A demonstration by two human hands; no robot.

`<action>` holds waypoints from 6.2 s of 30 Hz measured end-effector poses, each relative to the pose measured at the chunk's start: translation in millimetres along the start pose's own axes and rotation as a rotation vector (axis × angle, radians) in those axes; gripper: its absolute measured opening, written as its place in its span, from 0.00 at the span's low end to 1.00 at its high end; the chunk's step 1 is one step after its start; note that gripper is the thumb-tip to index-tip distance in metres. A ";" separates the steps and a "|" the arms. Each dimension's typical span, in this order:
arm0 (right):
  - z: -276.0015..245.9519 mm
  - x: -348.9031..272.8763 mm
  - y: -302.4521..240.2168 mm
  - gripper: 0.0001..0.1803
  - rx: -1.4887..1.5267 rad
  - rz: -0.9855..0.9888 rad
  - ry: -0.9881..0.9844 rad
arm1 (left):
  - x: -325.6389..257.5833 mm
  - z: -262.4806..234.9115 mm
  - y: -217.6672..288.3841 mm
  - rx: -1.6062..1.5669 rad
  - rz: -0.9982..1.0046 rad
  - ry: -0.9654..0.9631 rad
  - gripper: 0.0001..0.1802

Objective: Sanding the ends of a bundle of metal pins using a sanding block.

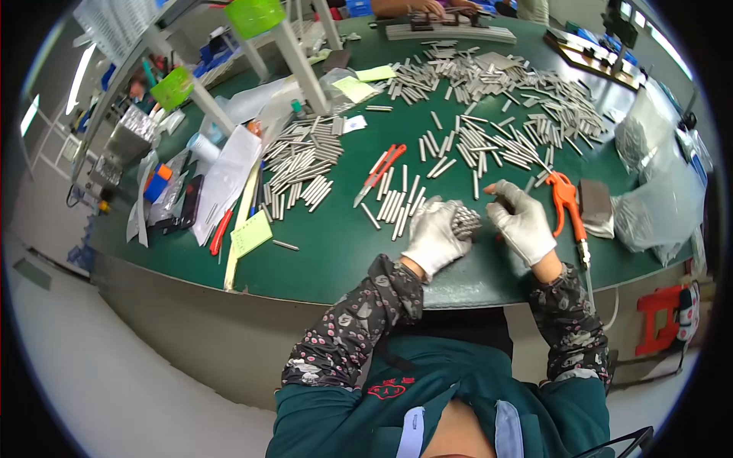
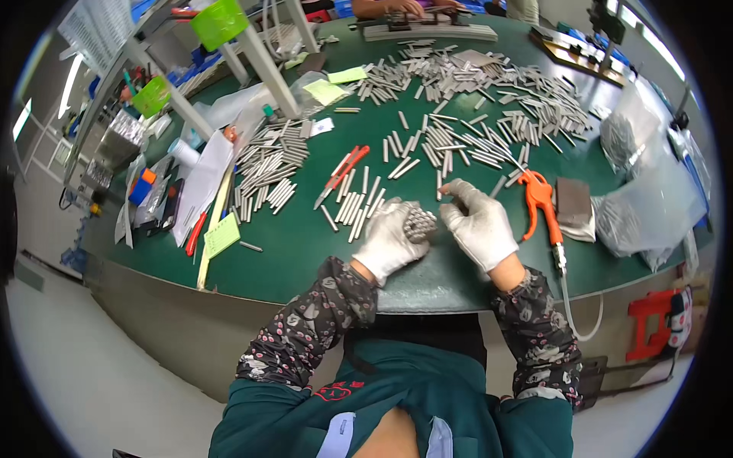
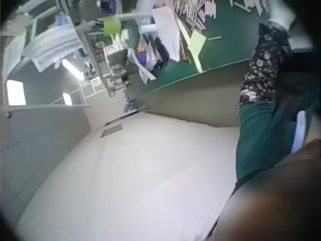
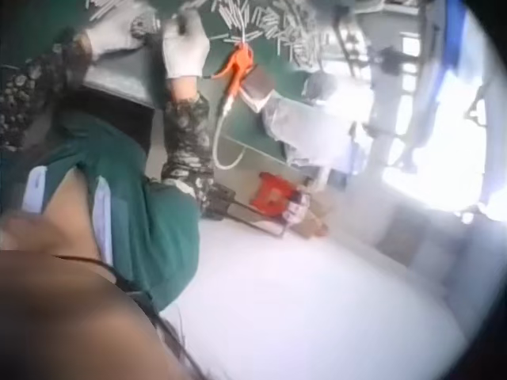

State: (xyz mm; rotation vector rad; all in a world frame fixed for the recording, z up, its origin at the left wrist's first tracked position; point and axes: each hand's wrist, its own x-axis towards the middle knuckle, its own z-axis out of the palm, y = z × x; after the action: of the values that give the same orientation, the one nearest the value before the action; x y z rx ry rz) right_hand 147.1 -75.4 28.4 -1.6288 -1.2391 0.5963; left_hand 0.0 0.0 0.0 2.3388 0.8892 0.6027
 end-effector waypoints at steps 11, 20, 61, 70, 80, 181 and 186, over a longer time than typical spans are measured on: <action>18.1 -15.1 18.5 0.25 0.102 -0.098 -0.183 | 3.3 23.1 -31.2 -0.201 0.074 0.035 0.31; 24.8 -10.5 16.9 0.22 0.051 -0.077 -0.173 | 4.3 28.9 -47.8 -0.314 0.033 0.025 0.34; 21.8 17.9 -43.3 0.06 -1.218 -0.788 -0.267 | 4.7 15.9 -13.1 0.071 0.118 0.106 0.22; 10.7 23.2 -40.3 0.04 -0.787 -0.671 -0.283 | 3.9 -1.0 -3.9 -0.084 -0.018 -0.050 0.21; 56.0 63.5 -74.7 0.08 -0.106 -0.213 -0.430 | 3.1 9.1 -9.2 -0.092 -0.002 -0.079 0.32; 26.9 -3.0 22.2 0.23 0.155 0.000 -0.276 | -2.2 8.3 -14.2 -0.824 -0.059 -0.158 0.33; 24.7 -2.3 15.6 0.23 0.148 0.025 -0.281 | -1.9 9.2 -15.5 -0.722 -0.070 -0.126 0.32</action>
State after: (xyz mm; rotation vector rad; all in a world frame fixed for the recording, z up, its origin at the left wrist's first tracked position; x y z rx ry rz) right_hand 133.0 -67.9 3.9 -1.4737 -1.3427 0.9353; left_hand -3.0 5.2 -17.1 1.6656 0.5631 0.6116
